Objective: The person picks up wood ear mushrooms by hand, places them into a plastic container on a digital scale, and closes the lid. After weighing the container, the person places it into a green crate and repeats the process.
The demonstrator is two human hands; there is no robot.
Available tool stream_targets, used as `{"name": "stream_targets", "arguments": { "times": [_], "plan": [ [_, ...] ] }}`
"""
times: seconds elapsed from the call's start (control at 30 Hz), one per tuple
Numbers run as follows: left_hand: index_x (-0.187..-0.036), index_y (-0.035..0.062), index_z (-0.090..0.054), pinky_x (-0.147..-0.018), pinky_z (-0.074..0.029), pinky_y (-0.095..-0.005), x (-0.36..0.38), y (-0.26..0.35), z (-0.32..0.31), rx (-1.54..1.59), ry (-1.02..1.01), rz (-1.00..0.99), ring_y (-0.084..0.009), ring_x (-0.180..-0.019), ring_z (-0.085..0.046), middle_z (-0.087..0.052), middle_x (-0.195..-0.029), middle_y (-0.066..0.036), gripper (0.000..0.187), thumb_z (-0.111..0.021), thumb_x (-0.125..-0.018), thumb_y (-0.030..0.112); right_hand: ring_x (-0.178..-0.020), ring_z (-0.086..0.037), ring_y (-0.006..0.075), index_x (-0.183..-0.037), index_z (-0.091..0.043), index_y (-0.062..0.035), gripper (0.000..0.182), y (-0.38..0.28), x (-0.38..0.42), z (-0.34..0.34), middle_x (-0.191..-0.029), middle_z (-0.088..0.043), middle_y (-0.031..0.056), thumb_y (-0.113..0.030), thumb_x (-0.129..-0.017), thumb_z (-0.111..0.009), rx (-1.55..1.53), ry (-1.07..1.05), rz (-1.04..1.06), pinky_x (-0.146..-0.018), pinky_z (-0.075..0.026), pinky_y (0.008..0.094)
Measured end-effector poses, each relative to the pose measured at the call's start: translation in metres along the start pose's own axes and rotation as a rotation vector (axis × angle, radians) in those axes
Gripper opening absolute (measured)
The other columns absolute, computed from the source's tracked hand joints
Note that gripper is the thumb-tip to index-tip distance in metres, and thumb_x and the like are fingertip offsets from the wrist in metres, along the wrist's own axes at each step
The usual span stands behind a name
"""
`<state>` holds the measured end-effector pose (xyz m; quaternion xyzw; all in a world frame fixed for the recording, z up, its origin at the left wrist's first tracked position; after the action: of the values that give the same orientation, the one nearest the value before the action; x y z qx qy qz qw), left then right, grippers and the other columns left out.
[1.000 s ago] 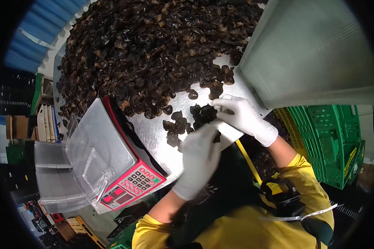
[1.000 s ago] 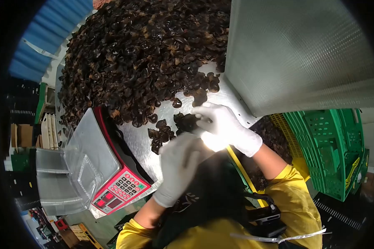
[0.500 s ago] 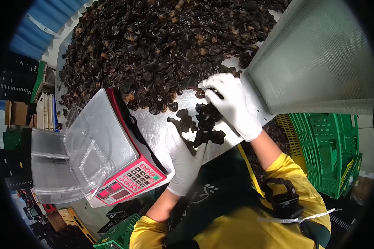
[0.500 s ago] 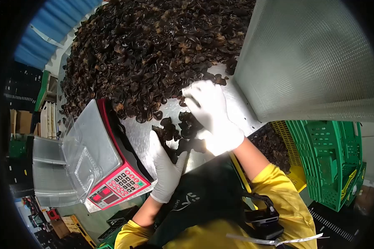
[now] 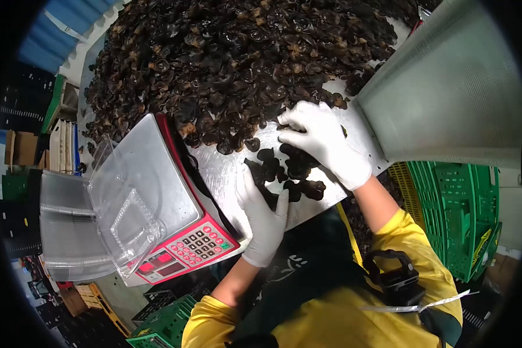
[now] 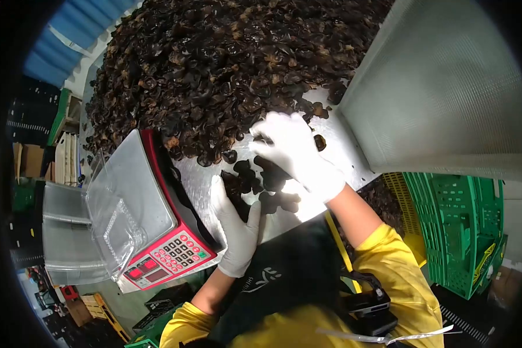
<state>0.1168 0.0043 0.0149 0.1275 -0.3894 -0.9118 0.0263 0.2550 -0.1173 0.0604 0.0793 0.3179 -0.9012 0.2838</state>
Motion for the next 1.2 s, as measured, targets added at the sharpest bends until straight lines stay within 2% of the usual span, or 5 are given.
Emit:
{"name": "stream_targets", "arguments": {
  "times": [0.2, 0.63, 0.8, 0.9, 1.2],
  "plan": [
    [-0.148, -0.0081, -0.018, -0.117, -0.019, -0.0476, 0.0, 0.002, 0.0, -0.023, 0.055, -0.071, -0.0425, -0.14, -0.026, -0.025, -0.151, -0.028, 0.08, -0.065, -0.086, 0.012, -0.09, -0.057, 0.0235, -0.092, -0.071, -0.01, 0.024, 0.001, -0.039, -0.033, -0.088, -0.059, 0.0066, -0.023, -0.072, -0.07, 0.349, 0.016, 0.054, -0.076, -0.041, 0.0373],
    [-0.146, -0.0068, -0.022, -0.113, -0.021, -0.0533, -0.001, -0.008, -0.007, 0.086, 0.032, -0.046, -0.0454, -0.135, -0.03, -0.031, -0.147, -0.029, 0.083, -0.068, -0.082, 0.018, -0.1, -0.061, 0.0151, -0.099, -0.072, 0.0014, 0.016, 0.059, 0.02, 0.005, -0.111, -0.066, 0.006, -0.002, -0.087, -0.062, -0.834, 0.121, -0.467, -0.09, -0.047, 0.0272],
    [-0.146, -0.007, -0.022, -0.113, -0.021, -0.0531, -0.001, -0.004, -0.002, 0.065, 0.057, -0.06, -0.0449, -0.135, -0.031, -0.032, -0.146, -0.029, 0.082, -0.068, -0.082, 0.018, -0.09, -0.062, 0.0146, -0.096, -0.069, 0.0024, 0.015, 0.032, 0.053, 0.054, -0.103, -0.067, 0.0075, -0.004, -0.089, -0.057, -0.681, 0.056, -0.384, -0.078, -0.05, 0.0293],
    [-0.146, -0.0071, -0.023, -0.113, -0.021, -0.0528, -0.002, -0.005, -0.001, 0.065, 0.076, -0.055, -0.0449, -0.135, -0.031, -0.033, -0.146, -0.029, 0.082, -0.068, -0.082, 0.018, -0.083, -0.064, 0.025, -0.077, -0.064, -0.0077, 0.002, -0.005, 0.101, 0.059, -0.086, -0.068, 0.0053, -0.009, -0.077, -0.065, 0.248, -0.583, -0.048, -0.077, -0.052, 0.0345],
    [-0.147, -0.0082, -0.021, -0.113, -0.02, -0.0529, -0.002, -0.006, -0.006, 0.065, 0.045, -0.04, -0.0456, -0.135, -0.03, -0.032, -0.146, -0.03, 0.083, -0.067, -0.082, 0.016, -0.098, -0.06, 0.0297, -0.105, -0.066, -0.0077, 0.022, -0.001, 0.051, 0.053, -0.106, -0.065, 0.0081, -0.014, -0.085, -0.065, 0.155, 0.04, -0.054, -0.085, -0.047, 0.0395]
  ]
}}
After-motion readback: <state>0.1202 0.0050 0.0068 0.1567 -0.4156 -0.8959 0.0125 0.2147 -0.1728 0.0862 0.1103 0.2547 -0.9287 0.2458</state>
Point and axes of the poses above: each hand's wrist, its own x-axis away from the middle knuckle, its own z-axis out of the back of the hand, y = z × x, the point moved 10 cm from there along -x, towards the middle knuckle
